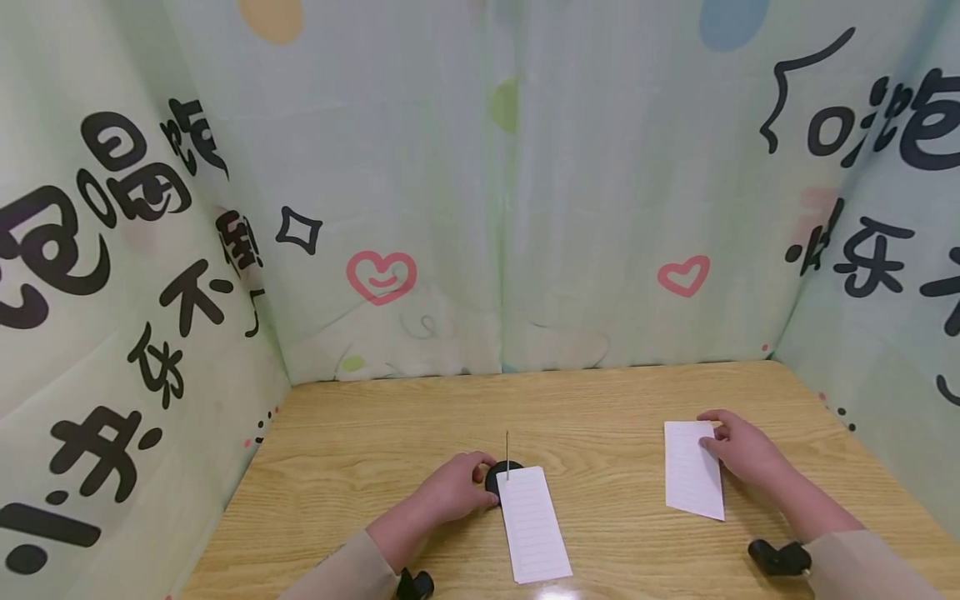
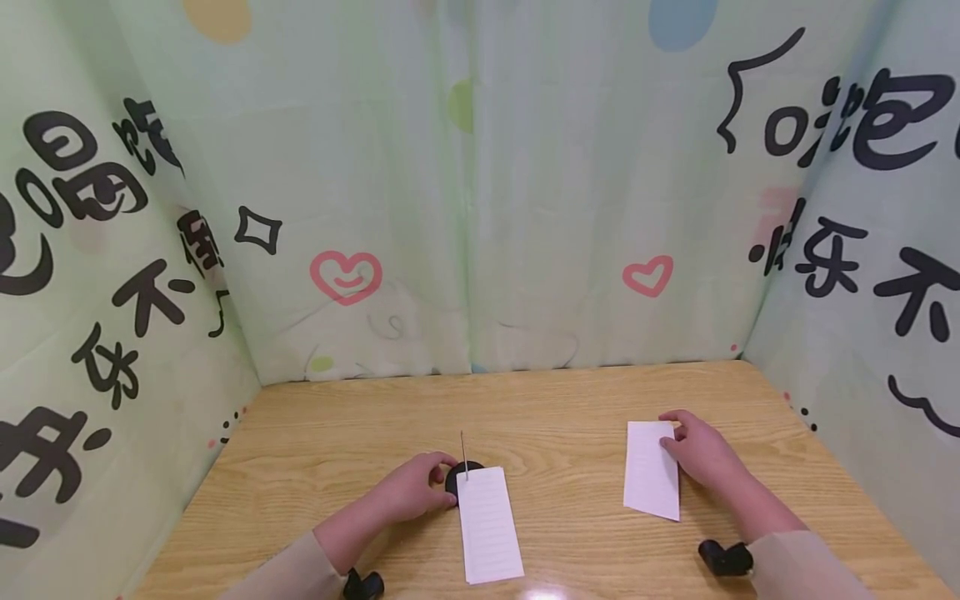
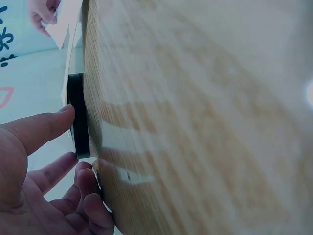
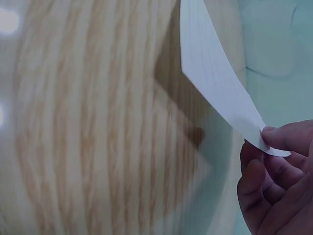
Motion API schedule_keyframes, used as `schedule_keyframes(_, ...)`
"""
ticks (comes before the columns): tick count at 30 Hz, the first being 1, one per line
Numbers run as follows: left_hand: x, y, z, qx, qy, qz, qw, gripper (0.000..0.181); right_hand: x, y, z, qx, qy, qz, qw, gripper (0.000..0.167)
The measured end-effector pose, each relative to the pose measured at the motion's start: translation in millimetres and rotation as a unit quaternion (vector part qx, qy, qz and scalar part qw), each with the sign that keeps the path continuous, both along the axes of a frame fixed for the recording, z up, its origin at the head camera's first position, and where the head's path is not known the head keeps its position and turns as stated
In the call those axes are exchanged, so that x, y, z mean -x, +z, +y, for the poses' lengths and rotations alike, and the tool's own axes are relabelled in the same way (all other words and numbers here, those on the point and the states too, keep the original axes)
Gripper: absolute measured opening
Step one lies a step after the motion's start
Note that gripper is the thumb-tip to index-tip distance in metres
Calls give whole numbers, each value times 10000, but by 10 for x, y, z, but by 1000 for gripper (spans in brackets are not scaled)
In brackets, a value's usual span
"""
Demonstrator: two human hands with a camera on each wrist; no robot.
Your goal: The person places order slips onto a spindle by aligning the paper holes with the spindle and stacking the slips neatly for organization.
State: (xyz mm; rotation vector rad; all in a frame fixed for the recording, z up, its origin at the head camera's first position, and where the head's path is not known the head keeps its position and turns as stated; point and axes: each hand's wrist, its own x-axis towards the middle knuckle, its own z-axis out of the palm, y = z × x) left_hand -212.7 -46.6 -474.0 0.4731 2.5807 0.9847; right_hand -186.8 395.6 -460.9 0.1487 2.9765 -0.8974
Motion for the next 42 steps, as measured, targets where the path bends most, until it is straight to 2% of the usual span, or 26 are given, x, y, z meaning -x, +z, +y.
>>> schedule_keyframes(6,3,-15,0,32,46,-82,10000,47,-32,29,-116,291,163,61,9994,44)
schedule_keyframes(15,10,16,10,93,43,-45,9999,47,-55,96,-293,1164,195,43,9930,45)
schedule_keyframes(21,16,13,16,113,12,-11,9999,47,-47,124,-396,1357,268,123,9903,46)
schedule_keyframes(28,9,-1,17,118,27,-31,9999,47,-43,193,-549,1975,510,131,9789,49)
schedule_keyframes(42,15,-3,14,111,-4,-11,9999,47,3,296,-881,2494,724,228,9654,48)
